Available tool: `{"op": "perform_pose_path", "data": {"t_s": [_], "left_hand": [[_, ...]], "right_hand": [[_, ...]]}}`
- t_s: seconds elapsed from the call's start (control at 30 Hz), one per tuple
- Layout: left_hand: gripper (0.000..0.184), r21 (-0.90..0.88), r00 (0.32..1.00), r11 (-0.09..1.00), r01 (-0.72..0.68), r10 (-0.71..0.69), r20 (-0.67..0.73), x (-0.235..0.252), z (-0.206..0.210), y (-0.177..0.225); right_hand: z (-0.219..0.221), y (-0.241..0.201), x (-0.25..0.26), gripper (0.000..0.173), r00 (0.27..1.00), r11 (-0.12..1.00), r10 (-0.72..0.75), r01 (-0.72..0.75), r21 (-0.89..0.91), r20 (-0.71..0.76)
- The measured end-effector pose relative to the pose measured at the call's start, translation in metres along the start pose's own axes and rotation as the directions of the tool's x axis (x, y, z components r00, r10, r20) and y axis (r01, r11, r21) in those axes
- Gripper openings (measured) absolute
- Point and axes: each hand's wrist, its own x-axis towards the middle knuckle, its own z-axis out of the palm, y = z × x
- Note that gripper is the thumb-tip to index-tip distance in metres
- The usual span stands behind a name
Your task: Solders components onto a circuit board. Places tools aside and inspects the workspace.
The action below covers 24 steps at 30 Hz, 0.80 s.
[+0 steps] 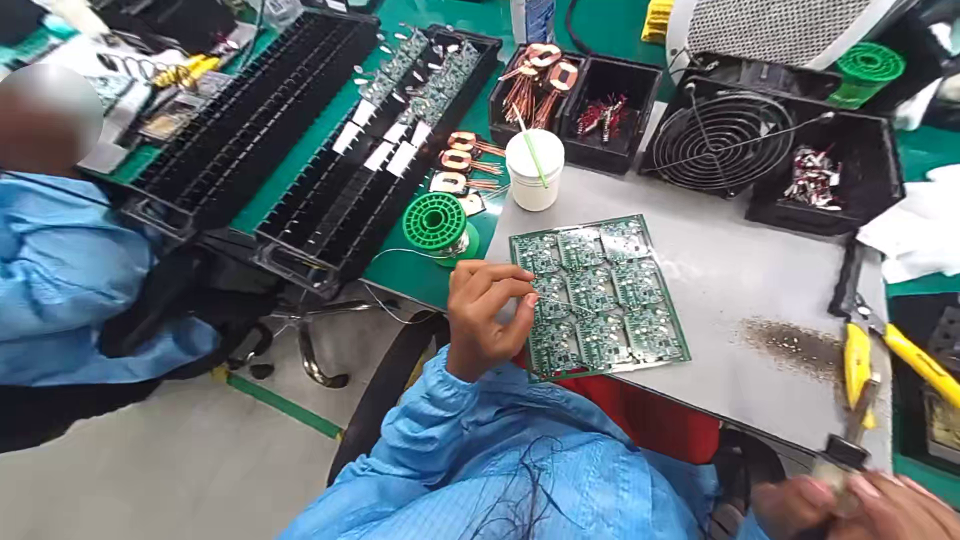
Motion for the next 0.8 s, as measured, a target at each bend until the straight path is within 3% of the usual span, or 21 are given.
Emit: {"op": "perform_pose_path", "data": {"t_s": [0.17,0.43,0.67,0.73,0.8], "left_hand": [[0.021,-0.014,0.999,0.999,0.033,-0.033,-0.015,0.000,0.000,-0.002],[0.018,-0.045,1.000,0.999,-0.004,0.005,0.005,0.003,0.005,0.002],[0.014,-0.212,0.998,0.977,-0.025,0.038,0.056,0.009,0.015,0.011],[0.014,-0.266,0.991,0.963,-0.040,0.073,0.116,0.008,0.017,0.013],[0.015,-0.312,0.977,0.948,-0.059,0.119,0.179,0.008,0.019,0.013]], "right_hand": [[0.031,0.003,-0.008,0.021,1.000,0.997,-0.003,0.003,-0.073,0.012],[0.029,0.000,-0.004,0.022,0.999,0.999,0.033,-0.032,-0.035,0.019],[0.031,-0.003,-0.001,0.023,0.998,1.000,0.000,0.002,-0.030,0.056],[0.026,-0.008,0.000,0.023,0.999,0.999,0.035,-0.036,0.035,0.033],[0.025,-0.020,0.004,0.023,0.991,0.966,0.120,-0.129,0.225,0.053]]}}
